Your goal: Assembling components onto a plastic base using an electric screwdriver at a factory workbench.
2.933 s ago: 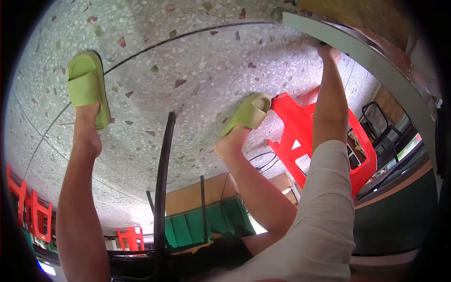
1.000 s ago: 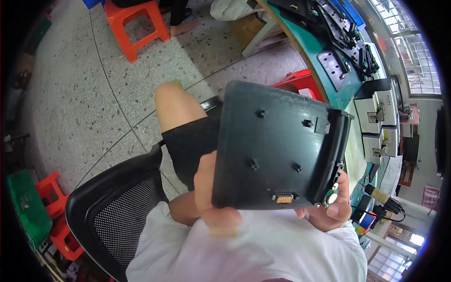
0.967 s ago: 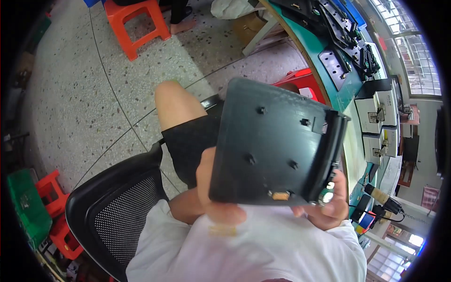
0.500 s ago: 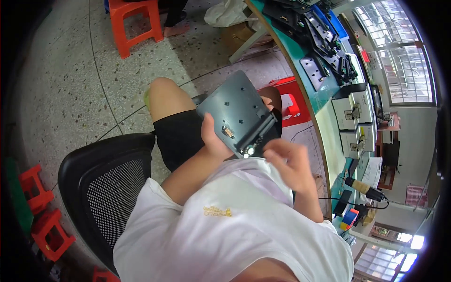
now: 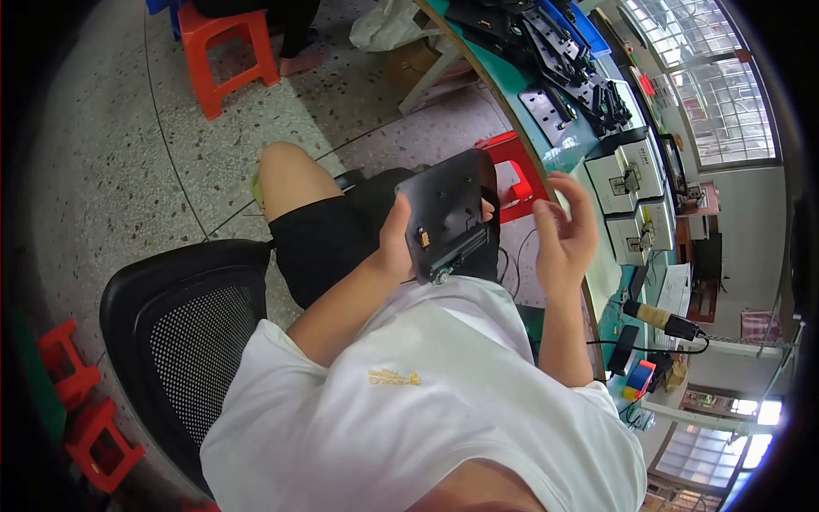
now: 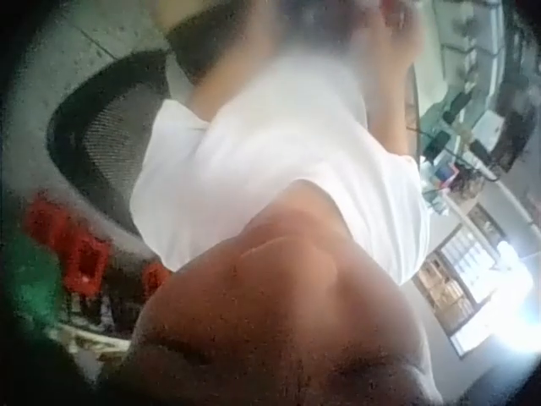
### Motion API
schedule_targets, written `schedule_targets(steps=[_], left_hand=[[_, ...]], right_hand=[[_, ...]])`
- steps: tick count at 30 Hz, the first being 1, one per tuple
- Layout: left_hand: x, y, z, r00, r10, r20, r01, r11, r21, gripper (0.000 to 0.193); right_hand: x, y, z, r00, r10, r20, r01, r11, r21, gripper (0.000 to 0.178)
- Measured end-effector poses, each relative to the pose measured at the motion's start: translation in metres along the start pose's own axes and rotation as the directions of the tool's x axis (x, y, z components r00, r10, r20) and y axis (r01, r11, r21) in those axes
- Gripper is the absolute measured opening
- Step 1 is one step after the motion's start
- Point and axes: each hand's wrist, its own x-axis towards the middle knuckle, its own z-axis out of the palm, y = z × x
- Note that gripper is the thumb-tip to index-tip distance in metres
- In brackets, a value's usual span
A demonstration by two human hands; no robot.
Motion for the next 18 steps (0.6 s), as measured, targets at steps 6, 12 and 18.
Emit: schedule_targets(steps=[6,12,18], left_hand=[[-0.008,0.010,0.021,0.991,-0.047,-0.122,0.053,0.998,0.043,0.107],[-0.002,0.002,0.005,0.992,-0.116,0.056,0.127,0.948,-0.292,0.106],[0.000,0.009,0.017,0.992,-0.124,-0.001,0.117,0.937,-0.328,0.119]], right_hand=[[0.005,-0.016,0.034,0.962,-0.218,0.166,0.254,0.937,-0.242,0.067],[0.016,0.023,0.017,0.998,0.008,-0.069,-0.008,1.000,0.007,0.077],[0.037,0.025,0.005,0.987,0.161,-0.024,-0.159,0.985,0.069,0.073]])
